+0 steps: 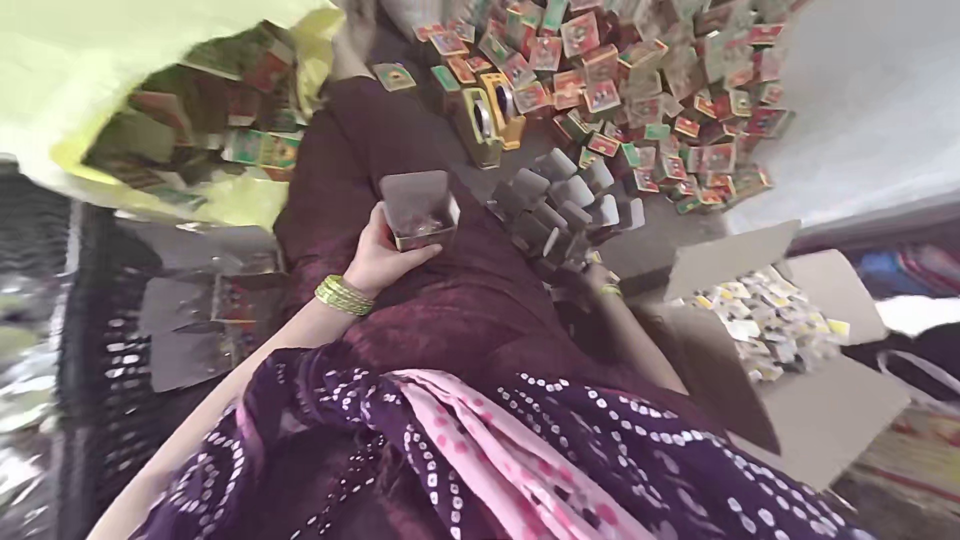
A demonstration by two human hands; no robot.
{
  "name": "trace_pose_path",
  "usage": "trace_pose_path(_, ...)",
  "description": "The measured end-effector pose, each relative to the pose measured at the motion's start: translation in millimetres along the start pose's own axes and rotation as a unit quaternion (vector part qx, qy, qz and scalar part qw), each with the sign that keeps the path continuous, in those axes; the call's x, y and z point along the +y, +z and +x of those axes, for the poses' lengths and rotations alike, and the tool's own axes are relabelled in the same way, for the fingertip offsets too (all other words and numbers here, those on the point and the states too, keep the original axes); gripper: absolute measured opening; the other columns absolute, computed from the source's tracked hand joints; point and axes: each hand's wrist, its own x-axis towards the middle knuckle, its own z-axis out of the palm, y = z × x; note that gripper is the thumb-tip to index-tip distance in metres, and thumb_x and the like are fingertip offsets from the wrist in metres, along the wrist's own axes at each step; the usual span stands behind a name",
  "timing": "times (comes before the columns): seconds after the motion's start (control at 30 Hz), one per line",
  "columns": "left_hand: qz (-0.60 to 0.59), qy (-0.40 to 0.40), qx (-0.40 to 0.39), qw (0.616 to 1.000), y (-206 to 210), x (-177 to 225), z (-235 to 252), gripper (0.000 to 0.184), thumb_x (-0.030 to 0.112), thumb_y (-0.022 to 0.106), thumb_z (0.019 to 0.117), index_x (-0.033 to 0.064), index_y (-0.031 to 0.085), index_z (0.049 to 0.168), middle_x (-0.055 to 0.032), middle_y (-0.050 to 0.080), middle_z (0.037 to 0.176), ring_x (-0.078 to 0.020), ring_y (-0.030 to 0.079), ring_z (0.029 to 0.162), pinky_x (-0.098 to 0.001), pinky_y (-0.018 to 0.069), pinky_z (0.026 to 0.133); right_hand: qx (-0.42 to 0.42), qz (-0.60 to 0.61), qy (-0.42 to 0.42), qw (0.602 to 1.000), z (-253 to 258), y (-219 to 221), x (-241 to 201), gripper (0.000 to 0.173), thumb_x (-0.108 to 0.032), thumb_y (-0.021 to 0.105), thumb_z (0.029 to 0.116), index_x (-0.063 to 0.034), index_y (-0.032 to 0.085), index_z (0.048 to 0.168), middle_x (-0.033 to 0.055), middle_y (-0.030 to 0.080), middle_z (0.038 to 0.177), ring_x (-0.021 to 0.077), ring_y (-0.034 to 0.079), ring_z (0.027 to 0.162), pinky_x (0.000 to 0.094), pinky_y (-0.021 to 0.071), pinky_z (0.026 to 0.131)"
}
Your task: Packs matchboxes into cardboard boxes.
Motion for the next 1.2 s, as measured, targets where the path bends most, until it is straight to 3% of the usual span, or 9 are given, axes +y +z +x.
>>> trace_pose_path(0.07,-0.060,0.230,0.045,0.970,5.4,-105.9,32.3,0.090,0.007,0.092,0.0668,-0.0046,0.041,0.141,-0.0130,0.068,0.123,-0.0169,0.069,0.112,-0.0349,0.0604,0.097,0.047,-0.031,0.019,0.998,-13.2,-18.6,-10.3,0.048,-0.030,0.062,0.0990,0.0014,0.060,0.135,0.0269,0.060,0.137,0.0419,0.057,0.130,0.0600,0.0448,0.107)
trace_pose_path(0.2,-0.054,0.214,0.033,0.975,0.4,-113.0,35.4,0.086,0.009,0.092,0.0695,-0.0017,0.044,0.140,-0.0087,0.070,0.121,-0.0146,0.069,0.111,-0.0367,0.0591,0.099,0.187,-0.045,-0.075,0.978,-64.1,-73.2,-40.5,0.043,-0.019,0.057,0.1020,0.0026,0.056,0.139,0.0357,0.046,0.146,0.0503,0.054,0.129,0.0613,0.0474,0.105)
trace_pose_path(0.3,-0.033,0.202,0.018,0.979,0.2,-111.0,36.3,0.082,0.012,0.092,0.0727,-0.0008,0.046,0.140,-0.0081,0.071,0.119,-0.0141,0.070,0.109,-0.0371,0.0598,0.098,0.286,0.105,-0.330,0.893,-100.1,-92.5,-67.3,0.036,-0.013,0.057,0.1016,-0.0007,0.063,0.135,0.0275,0.063,0.129,0.0372,0.067,0.110,0.0509,0.0563,0.094)
trace_pose_path(0.37,-0.027,0.196,0.014,0.980,-0.2,-112.4,36.4,0.082,0.015,0.092,0.0733,0.0001,0.048,0.140,-0.0068,0.072,0.119,-0.0135,0.070,0.109,-0.0370,0.0601,0.098,0.235,0.249,-0.489,0.802,-122.0,-87.0,-99.2,0.037,-0.017,0.068,0.0985,-0.0011,0.062,0.131,0.0136,0.071,0.114,0.0190,0.074,0.093,0.0373,0.0648,0.082)
trace_pose_path(0.47,-0.026,0.192,0.012,0.981,-1.5,-113.2,35.7,0.082,0.018,0.093,0.0727,0.0010,0.049,0.140,-0.0064,0.072,0.119,-0.0138,0.070,0.110,-0.0382,0.0599,0.099,0.143,0.302,-0.592,0.733,-157.8,-68.1,-154.4,0.036,-0.019,0.078,0.0921,-0.0046,0.066,0.123,0.0049,0.075,0.104,0.0137,0.074,0.087,0.0354,0.0663,0.074)
trace_pose_path(0.67,0.037,0.205,0.009,0.978,-7.8,-113.5,33.4,0.079,0.028,0.092,0.0749,0.0013,0.050,0.137,-0.0060,0.072,0.115,-0.0100,0.070,0.107,-0.0347,0.0584,0.099,0.168,0.133,-0.609,0.764,-186.5,-29.7,-223.0,0.021,-0.033,0.072,0.0941,-0.0155,0.075,0.105,-0.0032,0.074,0.089,0.0066,0.071,0.080,0.0316,0.0615,0.075)
trace_pose_path(0.87,0.040,0.231,-0.004,0.972,-9.2,-122.7,37.8,0.070,0.023,0.083,0.0819,-0.0032,0.049,0.137,-0.0102,0.070,0.114,-0.0102,0.068,0.107,-0.0335,0.0568,0.098,0.215,-0.002,-0.715,0.665,-182.8,-1.8,-234.5,0.033,-0.030,0.055,0.1049,-0.0063,0.078,0.104,0.0050,0.076,0.093,0.0202,0.070,0.094,0.0379,0.0542,0.091)
trace_pose_path(1.0,0.010,0.209,-0.032,0.977,-7.3,-129.8,39.7,0.067,0.018,0.078,0.0854,-0.0022,0.045,0.140,-0.0083,0.069,0.112,-0.0093,0.068,0.105,-0.0319,0.0560,0.097,0.203,-0.120,-0.712,0.662,-177.2,7.9,-234.0,0.047,-0.046,0.050,0.1050,-0.0072,0.075,0.096,0.0128,0.070,0.103,0.0328,0.064,0.107,0.0503,0.0537,0.086)
trace_pose_path(1.2,0.012,0.245,0.049,0.968,-9.8,-120.9,35.6,0.101,0.042,0.081,0.0860,-0.0043,0.020,0.152,-0.0161,0.062,0.132,-0.0147,0.064,0.120,-0.0379,0.0543,0.105,0.259,0.186,-0.684,0.656,-156.8,-15.1,-227.8,0.028,-0.032,0.062,0.1010,-0.0146,0.077,0.117,0.0132,0.064,0.120,0.0277,0.057,0.115,0.0484,0.0474,0.100)
